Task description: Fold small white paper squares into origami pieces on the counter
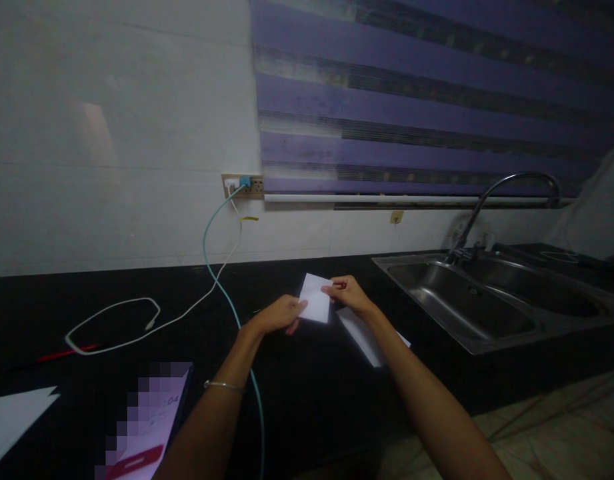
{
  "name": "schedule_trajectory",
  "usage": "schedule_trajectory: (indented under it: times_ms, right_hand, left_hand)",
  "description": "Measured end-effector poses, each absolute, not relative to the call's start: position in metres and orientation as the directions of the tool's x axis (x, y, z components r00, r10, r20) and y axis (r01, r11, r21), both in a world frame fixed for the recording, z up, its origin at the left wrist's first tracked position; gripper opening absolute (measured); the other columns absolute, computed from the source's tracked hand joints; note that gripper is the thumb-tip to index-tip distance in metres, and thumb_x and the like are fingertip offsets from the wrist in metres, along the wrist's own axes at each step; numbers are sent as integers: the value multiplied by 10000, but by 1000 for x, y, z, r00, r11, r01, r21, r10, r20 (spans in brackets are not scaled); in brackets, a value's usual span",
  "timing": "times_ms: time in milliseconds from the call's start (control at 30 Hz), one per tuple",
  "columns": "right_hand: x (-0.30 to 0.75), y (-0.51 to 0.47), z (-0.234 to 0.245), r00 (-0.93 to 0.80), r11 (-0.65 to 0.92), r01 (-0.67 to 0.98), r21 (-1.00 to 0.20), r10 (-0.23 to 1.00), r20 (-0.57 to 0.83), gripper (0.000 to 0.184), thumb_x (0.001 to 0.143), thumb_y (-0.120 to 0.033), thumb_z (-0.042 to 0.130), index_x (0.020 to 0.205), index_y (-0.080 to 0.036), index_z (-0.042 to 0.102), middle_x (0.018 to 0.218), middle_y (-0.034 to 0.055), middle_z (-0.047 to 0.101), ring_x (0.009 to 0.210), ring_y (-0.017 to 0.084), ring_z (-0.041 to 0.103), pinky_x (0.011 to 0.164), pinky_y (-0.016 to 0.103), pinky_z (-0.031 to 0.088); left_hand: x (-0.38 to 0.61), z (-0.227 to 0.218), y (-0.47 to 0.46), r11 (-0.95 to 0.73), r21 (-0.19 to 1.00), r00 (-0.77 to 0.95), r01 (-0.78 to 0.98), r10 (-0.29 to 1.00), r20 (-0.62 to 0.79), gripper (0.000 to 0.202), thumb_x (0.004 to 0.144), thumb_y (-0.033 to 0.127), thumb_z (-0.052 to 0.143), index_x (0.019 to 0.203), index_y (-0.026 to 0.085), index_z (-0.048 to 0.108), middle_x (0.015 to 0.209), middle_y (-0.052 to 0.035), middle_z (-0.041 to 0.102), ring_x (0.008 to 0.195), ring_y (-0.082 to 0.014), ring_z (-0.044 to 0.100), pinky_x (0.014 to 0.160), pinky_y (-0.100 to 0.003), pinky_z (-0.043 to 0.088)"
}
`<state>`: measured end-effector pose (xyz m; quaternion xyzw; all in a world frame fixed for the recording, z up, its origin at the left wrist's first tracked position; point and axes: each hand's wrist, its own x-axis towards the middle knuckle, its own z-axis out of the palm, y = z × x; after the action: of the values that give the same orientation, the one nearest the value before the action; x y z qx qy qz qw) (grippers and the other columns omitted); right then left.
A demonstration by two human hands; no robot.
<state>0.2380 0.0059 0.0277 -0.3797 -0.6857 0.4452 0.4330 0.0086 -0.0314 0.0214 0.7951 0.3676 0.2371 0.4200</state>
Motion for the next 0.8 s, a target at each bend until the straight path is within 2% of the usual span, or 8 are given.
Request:
schedule_trajectory:
  times_ms: [100, 267, 433, 633, 800]
  right_hand:
    - [239, 8, 26, -327, 314, 144, -938, 910, 254, 365, 697, -474, 714, 645, -124, 627, 544, 12, 577, 485, 100, 492, 468, 217, 340]
    - [239, 12, 22, -323, 333, 113, -936, 903, 282, 364, 700, -480, 710, 664, -126, 634, 543, 3, 569, 481, 98, 485, 479, 223, 348]
    - [240, 11, 24, -380, 346, 108, -932, 881, 282, 370, 713, -478, 707, 651, -123, 624, 551, 5, 570, 491, 94, 489, 485, 221, 341]
    - [238, 7, 25, -438, 336, 142, -931, 865, 245, 371, 727, -482, 701, 666, -124, 621, 557, 4, 579, 468, 81, 468, 467, 212, 321]
    - [237, 2, 29, -460, 312, 149, -938, 862, 214, 374, 720, -478, 709, 660, -122, 611, 539, -3, 562, 468, 80, 471, 454, 206, 310]
  left_hand:
    - [9, 19, -29, -386, 832, 610, 397, 789, 75, 613, 912, 622, 266, 568, 161, 477, 370, 26, 448, 321, -77, 387, 401, -202, 305]
    - [10, 16, -27, -334, 869, 538, 365, 838, 96, 553, 892, 630, 325, 712, 150, 533, 430, 51, 427, 343, -83, 372, 366, -199, 272]
    - [12, 21, -30, -328, 894, 533, 305, 837, 125, 512, 918, 582, 321, 774, 146, 548, 514, 30, 493, 376, -77, 398, 388, -195, 303]
    - [12, 22, -31, -350, 873, 517, 340, 845, 137, 542, 921, 574, 320, 685, 140, 542, 497, 15, 485, 385, -83, 395, 395, -206, 303]
    - [11, 21, -27, -326, 903, 495, 281, 855, 155, 520, 911, 566, 357, 791, 121, 598, 636, -29, 577, 489, -108, 485, 447, -218, 357]
